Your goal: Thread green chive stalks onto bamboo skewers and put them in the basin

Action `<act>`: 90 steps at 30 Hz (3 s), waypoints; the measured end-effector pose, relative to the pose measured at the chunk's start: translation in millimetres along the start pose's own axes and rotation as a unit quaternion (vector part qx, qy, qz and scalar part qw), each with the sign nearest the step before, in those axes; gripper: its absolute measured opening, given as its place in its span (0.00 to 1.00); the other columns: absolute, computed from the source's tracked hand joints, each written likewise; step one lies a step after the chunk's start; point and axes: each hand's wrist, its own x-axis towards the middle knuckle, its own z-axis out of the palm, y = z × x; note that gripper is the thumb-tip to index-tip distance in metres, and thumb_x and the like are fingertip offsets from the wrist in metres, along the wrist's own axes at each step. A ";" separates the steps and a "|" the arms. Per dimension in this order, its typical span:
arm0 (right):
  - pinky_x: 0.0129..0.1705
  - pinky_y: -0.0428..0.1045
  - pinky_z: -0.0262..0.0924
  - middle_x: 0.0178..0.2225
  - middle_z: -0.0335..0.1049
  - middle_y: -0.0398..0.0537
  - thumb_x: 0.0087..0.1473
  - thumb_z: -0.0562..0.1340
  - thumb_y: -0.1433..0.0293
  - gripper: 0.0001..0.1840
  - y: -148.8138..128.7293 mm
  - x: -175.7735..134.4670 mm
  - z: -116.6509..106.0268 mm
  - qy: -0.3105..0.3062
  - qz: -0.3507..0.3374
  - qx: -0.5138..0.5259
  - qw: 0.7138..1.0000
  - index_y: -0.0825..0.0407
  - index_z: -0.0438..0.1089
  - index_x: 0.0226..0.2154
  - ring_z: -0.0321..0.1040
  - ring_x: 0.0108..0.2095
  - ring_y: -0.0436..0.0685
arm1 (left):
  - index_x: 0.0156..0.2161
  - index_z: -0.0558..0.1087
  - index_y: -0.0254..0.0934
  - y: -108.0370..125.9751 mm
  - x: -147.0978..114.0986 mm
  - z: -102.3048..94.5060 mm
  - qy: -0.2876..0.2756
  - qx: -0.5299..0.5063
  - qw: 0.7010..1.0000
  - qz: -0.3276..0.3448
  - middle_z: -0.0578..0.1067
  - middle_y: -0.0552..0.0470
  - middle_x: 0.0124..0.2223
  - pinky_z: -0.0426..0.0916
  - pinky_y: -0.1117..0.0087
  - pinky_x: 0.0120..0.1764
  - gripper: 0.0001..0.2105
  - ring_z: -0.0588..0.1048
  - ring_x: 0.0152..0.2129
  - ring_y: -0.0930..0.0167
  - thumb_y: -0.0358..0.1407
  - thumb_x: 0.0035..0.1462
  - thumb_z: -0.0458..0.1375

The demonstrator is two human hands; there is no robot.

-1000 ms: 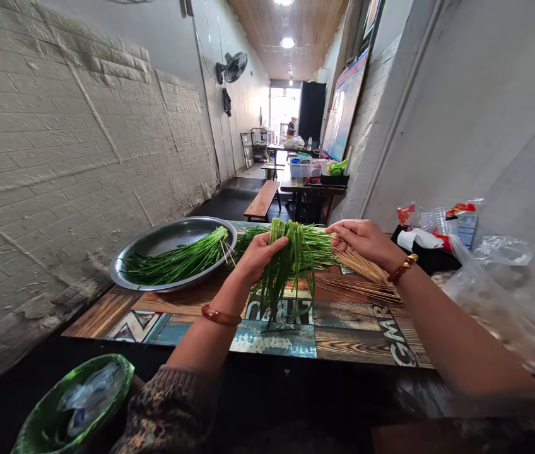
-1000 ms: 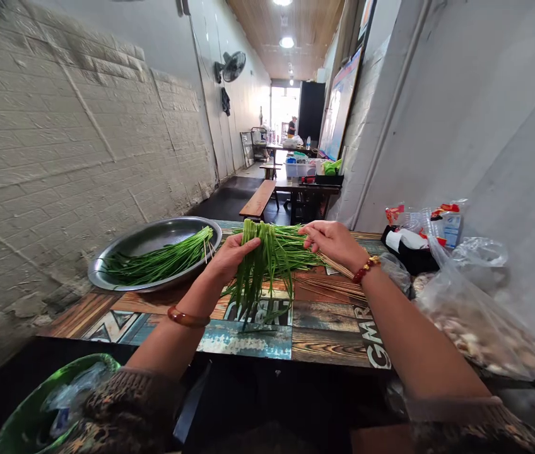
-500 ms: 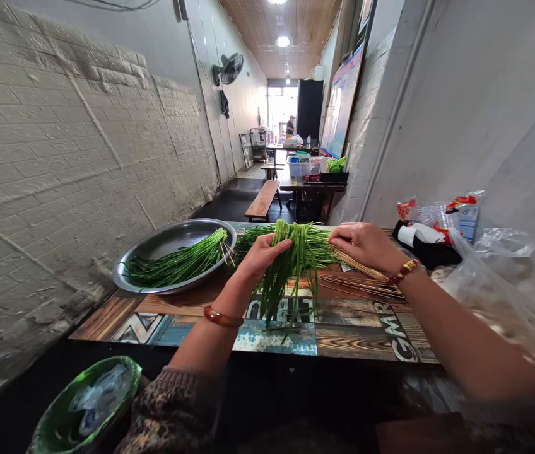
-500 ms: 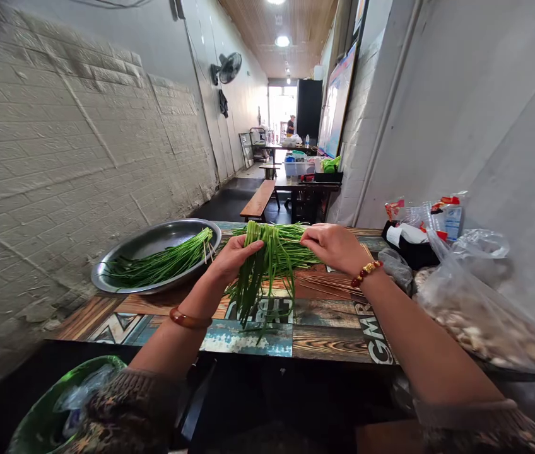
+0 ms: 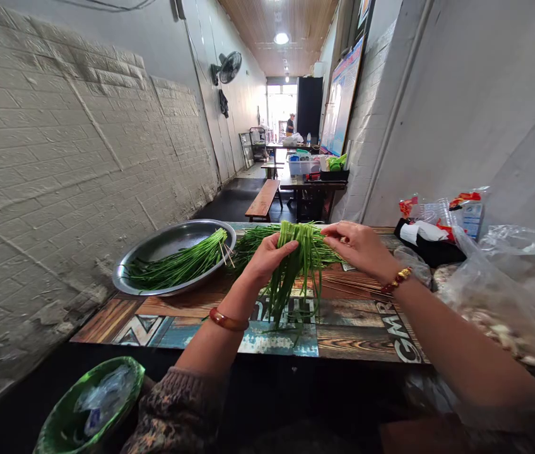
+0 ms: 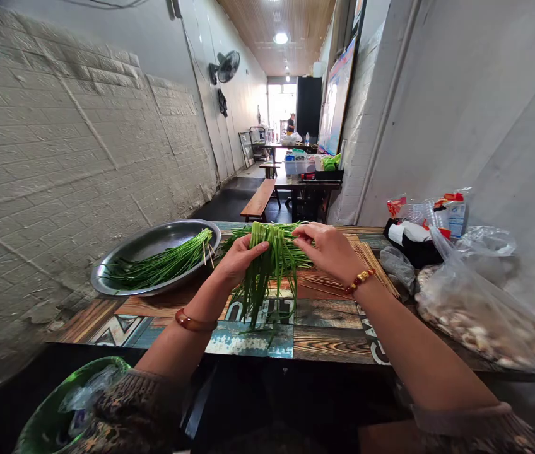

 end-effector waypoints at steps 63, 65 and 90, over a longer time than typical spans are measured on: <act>0.21 0.44 0.49 0.19 0.59 0.37 0.53 0.56 0.64 0.08 -32.6 -25.0 112.8 0.109 0.266 0.491 0.822 0.51 0.63 0.29 0.54 0.19 0.47 | 0.66 0.46 0.30 -75.7 13.5 13.8 0.203 0.623 0.726 0.209 0.53 0.33 0.67 0.47 0.52 0.62 0.35 0.53 0.64 0.58 0.32 0.55 0.51; 0.20 0.44 0.47 0.19 0.59 0.36 0.54 0.56 0.63 0.08 -40.8 -23.5 108.2 0.117 0.256 0.514 0.811 0.51 0.63 0.29 0.53 0.18 0.46 | 0.66 0.49 0.31 -61.8 16.5 13.5 0.227 0.640 0.704 0.209 0.57 0.34 0.65 0.47 0.53 0.62 0.32 0.56 0.62 0.58 0.32 0.56 0.49; 0.17 0.43 0.46 0.16 0.62 0.37 0.46 0.63 0.58 0.15 36.5 -64.8 169.2 -0.018 0.409 0.524 0.747 0.53 0.64 0.24 0.53 0.14 0.44 | 0.63 0.56 0.29 -126.3 38.3 -2.3 0.038 0.781 0.620 0.064 0.72 0.37 0.48 0.59 0.57 0.46 0.26 0.68 0.45 0.58 0.34 0.61 0.49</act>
